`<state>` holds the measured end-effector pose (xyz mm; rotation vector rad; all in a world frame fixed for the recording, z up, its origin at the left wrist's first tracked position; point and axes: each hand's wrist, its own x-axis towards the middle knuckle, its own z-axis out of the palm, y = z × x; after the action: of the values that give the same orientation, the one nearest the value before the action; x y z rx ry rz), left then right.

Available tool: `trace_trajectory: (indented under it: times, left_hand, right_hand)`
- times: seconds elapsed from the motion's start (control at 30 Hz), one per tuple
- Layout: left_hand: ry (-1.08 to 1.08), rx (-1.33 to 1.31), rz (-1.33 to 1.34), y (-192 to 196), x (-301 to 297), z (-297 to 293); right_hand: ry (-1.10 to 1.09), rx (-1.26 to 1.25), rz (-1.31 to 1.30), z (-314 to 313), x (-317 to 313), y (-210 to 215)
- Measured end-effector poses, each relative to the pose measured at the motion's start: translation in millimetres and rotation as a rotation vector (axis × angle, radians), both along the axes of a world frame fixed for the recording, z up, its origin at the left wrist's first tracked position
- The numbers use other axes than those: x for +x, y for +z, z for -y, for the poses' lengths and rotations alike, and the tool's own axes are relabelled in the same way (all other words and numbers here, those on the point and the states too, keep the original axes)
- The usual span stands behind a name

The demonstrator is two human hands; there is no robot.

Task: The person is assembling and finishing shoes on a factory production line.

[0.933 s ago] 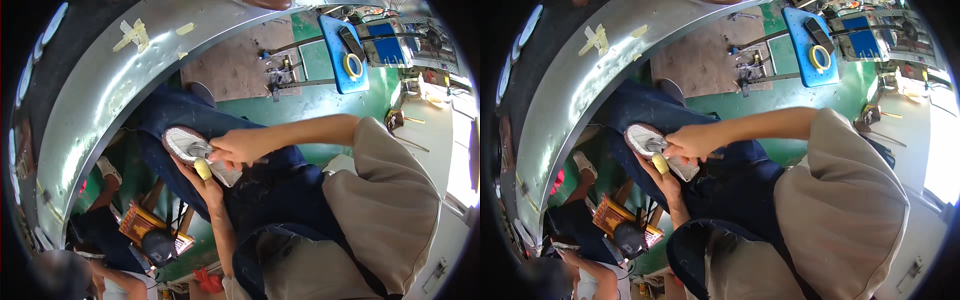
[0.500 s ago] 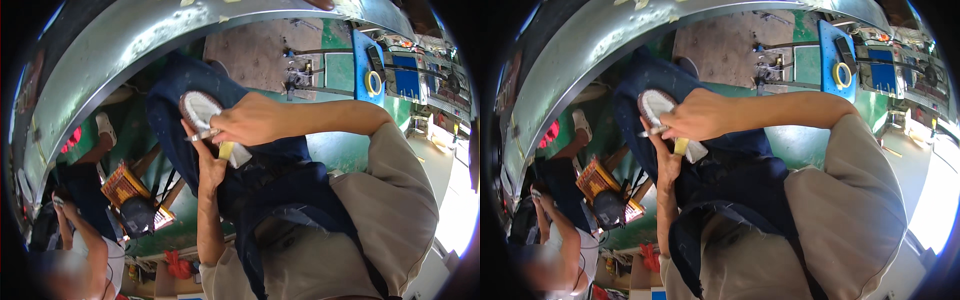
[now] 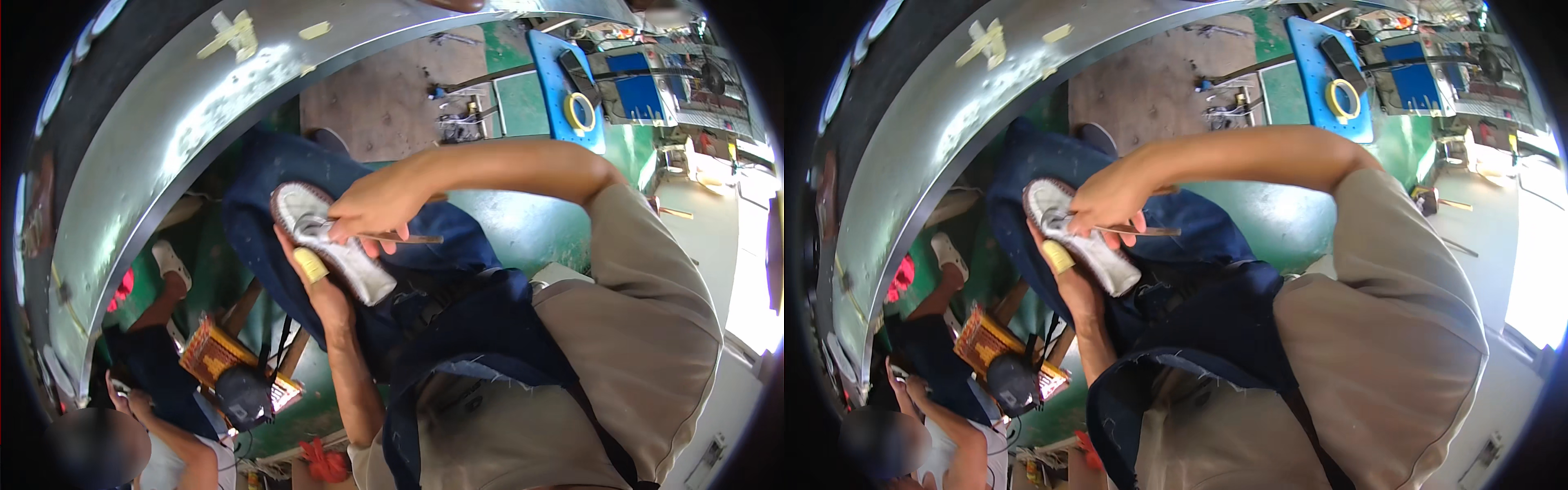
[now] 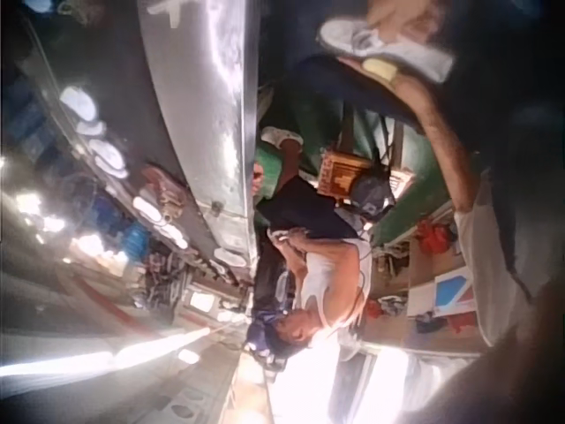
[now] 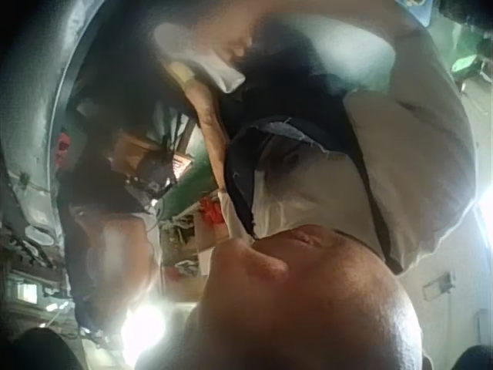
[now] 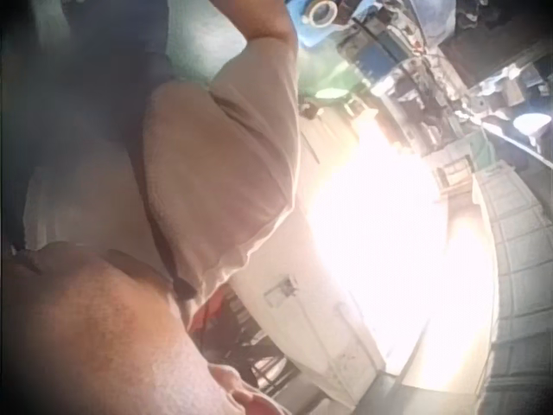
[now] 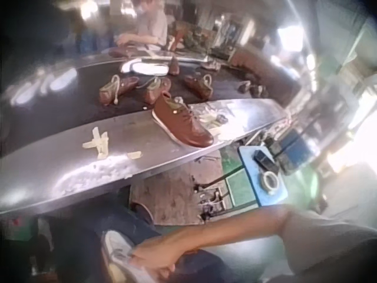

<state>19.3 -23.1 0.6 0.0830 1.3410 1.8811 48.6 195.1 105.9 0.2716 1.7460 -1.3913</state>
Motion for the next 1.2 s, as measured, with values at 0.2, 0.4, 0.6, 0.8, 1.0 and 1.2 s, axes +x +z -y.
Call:
trace_trajectory:
  times: [0.2,0.4,0.6,0.8,1.0,1.2]
  left_hand:
    - [0.009,-0.038,0.364,-10,-21,-18]
    - [-0.014,-0.299,-0.183,-24,-14,-10]
    - [-0.146,-0.18,-0.517,-22,-11,-4]
    - [0.106,-0.018,0.183,-18,-19,-5]
    - [0.343,0.119,0.484,10,-11,-17]
    - [0.075,0.097,0.611,1,-20,11]
  right_hand:
    - [-0.21,0.496,-0.556,54,54,-59]
    - [-0.664,0.124,-0.475,57,67,-26]
    - [-0.306,0.662,-0.712,48,62,-53]
    - [-0.756,0.202,-0.305,36,64,-37]
    - [-0.907,0.094,-0.298,33,73,-58]
    - [-0.692,0.267,-0.353,20,57,-33]
